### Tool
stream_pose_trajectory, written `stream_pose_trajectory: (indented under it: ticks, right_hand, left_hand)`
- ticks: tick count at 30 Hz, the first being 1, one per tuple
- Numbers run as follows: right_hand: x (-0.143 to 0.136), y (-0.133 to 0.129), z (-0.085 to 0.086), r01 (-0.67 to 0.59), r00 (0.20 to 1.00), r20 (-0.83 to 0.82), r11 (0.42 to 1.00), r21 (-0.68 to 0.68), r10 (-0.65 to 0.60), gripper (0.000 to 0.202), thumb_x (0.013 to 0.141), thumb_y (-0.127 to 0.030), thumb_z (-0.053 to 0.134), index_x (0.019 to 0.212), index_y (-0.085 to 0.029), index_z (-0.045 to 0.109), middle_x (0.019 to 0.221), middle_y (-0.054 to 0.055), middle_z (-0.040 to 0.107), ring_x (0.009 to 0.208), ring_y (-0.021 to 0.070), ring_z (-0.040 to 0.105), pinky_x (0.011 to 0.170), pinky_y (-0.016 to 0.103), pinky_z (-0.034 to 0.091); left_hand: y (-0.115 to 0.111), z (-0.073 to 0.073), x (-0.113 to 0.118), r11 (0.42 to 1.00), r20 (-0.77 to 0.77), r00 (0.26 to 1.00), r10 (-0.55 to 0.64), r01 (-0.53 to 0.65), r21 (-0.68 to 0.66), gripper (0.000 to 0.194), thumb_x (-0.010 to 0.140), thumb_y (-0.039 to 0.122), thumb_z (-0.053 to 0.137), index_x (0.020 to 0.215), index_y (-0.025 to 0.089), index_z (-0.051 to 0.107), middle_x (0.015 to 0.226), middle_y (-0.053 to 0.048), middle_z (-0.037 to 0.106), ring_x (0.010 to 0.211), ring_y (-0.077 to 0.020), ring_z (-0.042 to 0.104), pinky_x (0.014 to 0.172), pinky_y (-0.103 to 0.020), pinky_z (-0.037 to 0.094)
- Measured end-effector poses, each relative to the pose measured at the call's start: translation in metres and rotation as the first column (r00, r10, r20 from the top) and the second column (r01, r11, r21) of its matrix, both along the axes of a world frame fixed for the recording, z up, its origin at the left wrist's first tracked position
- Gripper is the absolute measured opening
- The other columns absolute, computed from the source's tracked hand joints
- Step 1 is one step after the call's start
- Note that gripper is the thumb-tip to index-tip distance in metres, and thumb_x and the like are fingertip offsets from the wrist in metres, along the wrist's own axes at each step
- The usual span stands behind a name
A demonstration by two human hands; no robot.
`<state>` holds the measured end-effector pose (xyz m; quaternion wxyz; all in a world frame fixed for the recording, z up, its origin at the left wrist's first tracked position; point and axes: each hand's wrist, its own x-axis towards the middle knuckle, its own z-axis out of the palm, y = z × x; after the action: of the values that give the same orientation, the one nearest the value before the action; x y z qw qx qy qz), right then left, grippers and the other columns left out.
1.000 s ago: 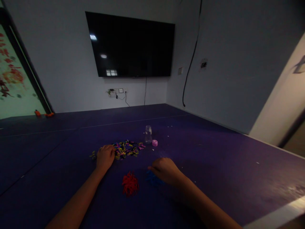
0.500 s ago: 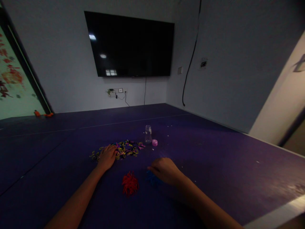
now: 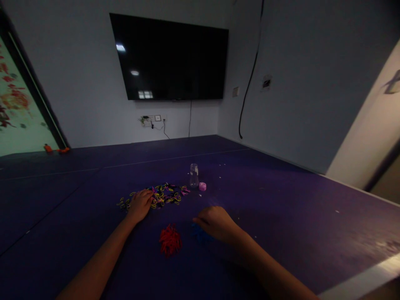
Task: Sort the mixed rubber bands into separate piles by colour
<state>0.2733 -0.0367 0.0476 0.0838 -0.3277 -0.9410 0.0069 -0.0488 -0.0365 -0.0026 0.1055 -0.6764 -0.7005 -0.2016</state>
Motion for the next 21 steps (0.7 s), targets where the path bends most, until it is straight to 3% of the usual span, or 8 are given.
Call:
stream_pose_trajectory:
  ticks: [9,16,21]
  right_hand:
    - [-0.0009,0.0004,-0.0005,0.010,1.000,0.004,1.000,-0.007,-0.010,0.039,0.091,-0.039,0.038,0.077,-0.016,0.066,0.079,0.009,0.068,0.069,0.0151,0.059,0.057,0.024,0.030]
    - [-0.0006,-0.0015,0.0024,0.011,1.000,0.005,1.000,-0.008,-0.011,0.040,0.092,-0.038,0.036,0.076,-0.016,0.066,0.079,0.008,0.068,0.070,0.0153,0.060,0.056,0.025,0.029]
    - [-0.0010,-0.0011,0.0024,0.005,1.000,0.004,1.000,-0.007,-0.005,0.039,0.092,-0.038,0.037,0.076,-0.016,0.065,0.080,0.008,0.068,0.070,0.0150,0.060,0.056,0.025,0.029]
  left_hand:
    - [0.0012,-0.0029,-0.0006,0.999,-0.003,1.000,0.028,-0.028,-0.047,0.034,0.088,0.028,0.037,0.113,0.022,0.059,0.119,-0.006,0.060,0.117,-0.0217,0.047,0.102,-0.044,0.028]
    - [-0.0010,0.0006,0.0013,0.995,0.014,0.998,0.056,-0.054,-0.081,0.035,0.088,0.026,0.037,0.113,0.022,0.060,0.121,-0.005,0.059,0.112,-0.0199,0.050,0.100,-0.039,0.032]
    - [-0.0007,0.0008,-0.0012,0.999,0.047,0.998,0.027,-0.026,-0.041,0.031,0.085,0.025,0.041,0.102,0.023,0.066,0.114,-0.005,0.061,0.104,-0.0218,0.054,0.095,-0.040,0.037]
